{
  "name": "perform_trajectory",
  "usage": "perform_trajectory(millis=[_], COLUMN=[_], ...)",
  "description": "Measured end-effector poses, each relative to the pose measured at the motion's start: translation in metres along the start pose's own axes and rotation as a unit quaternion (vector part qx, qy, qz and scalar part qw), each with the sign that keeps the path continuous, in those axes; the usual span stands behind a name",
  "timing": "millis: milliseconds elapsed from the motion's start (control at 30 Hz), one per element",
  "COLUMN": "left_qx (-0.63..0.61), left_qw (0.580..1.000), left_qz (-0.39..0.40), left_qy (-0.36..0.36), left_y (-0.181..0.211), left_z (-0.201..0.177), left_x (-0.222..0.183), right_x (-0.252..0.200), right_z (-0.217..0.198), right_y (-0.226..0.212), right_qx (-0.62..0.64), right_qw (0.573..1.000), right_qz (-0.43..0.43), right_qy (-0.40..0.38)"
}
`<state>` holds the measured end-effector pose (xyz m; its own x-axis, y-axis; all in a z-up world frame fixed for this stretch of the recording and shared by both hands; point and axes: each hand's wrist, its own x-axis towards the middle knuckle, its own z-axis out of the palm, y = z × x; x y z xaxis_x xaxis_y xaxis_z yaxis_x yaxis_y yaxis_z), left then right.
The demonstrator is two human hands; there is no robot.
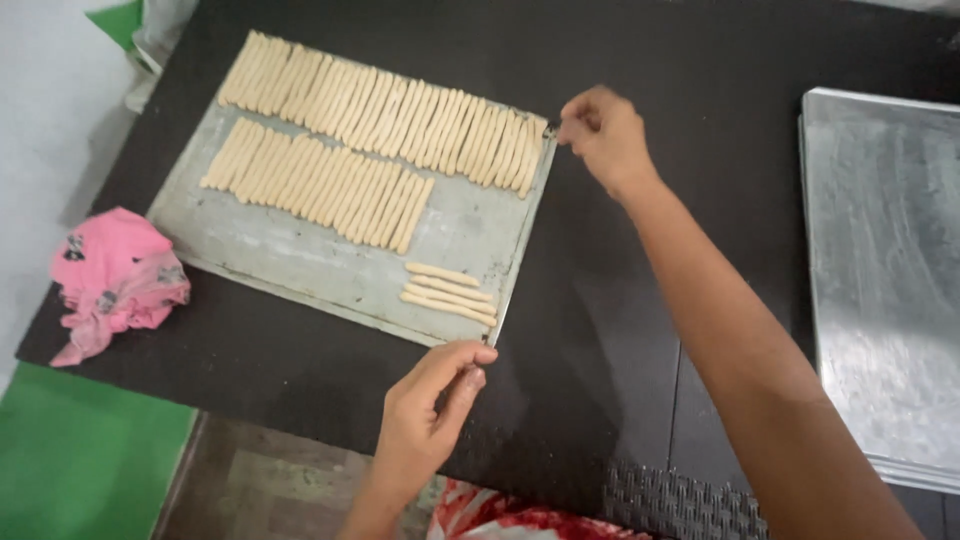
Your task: Twisting pre-cut strips of dough into spiral shapes and placing them on a baking tray.
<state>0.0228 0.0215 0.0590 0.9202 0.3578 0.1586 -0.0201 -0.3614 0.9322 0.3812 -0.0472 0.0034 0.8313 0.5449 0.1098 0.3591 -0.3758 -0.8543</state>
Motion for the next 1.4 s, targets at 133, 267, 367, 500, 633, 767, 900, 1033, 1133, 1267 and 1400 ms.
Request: perform_trajectory(millis=[133,267,367,500,633,767,900,1033,1133,1267,1400], left_qx=[-0.023,-0.041,-0.065,-0.033,-0.050,0.008,0.039,0.023,-0.209,-0.473,-0.151], left_qw=[0.998,0.999,0.992,0.990,0.993,1.000,0.998,0.996,0.974,0.836,0.957], left_qz=[0.056,-0.024,-0.105,-0.136,-0.105,0.008,0.004,0.081,-0.033,-0.118,-0.098], left_qy=[0.023,-0.007,-0.030,-0.007,-0.003,0.013,0.056,0.033,-0.079,-0.252,-0.226], left_y=[0.008,-0.005,-0.018,-0.020,-0.024,-0.019,-0.014,-0.028,-0.015,-0.006,0.003], left_z=[0.012,0.028,0.031,0.024,0.014,0.000,-0.008,0.019,0.059,0.100,0.082], left_x=[-0.006,-0.032,-0.041,-0.036,-0.023,0.006,0.060,0.119,0.116,0.066,0.029], right_x=[0.032,0.041,0.054,0.050,0.039,0.009,-0.045,-0.101,-0.140,-0.200,-0.281], right_z=[0.026,0.056,0.066,0.064,0.048,0.011,-0.044,-0.086,-0.111,-0.141,-0.187], right_y=[0.066,0.072,0.062,0.043,0.039,-0.005,-0.089,-0.130,-0.125,-0.088,-0.032], right_qx=[-0.177,-0.181,-0.181,-0.122,-0.091,0.118,0.250,0.238,0.270,0.256,0.204], right_qw=[0.984,0.982,0.981,0.988,0.992,0.990,0.965,0.968,0.958,0.964,0.977], right_qz=[-0.017,0.058,0.066,0.095,0.070,0.064,-0.010,-0.021,-0.028,-0.006,0.012], right_qy=[-0.023,-0.013,0.016,0.010,0.045,0.039,-0.082,-0.079,-0.086,-0.073,0.064])
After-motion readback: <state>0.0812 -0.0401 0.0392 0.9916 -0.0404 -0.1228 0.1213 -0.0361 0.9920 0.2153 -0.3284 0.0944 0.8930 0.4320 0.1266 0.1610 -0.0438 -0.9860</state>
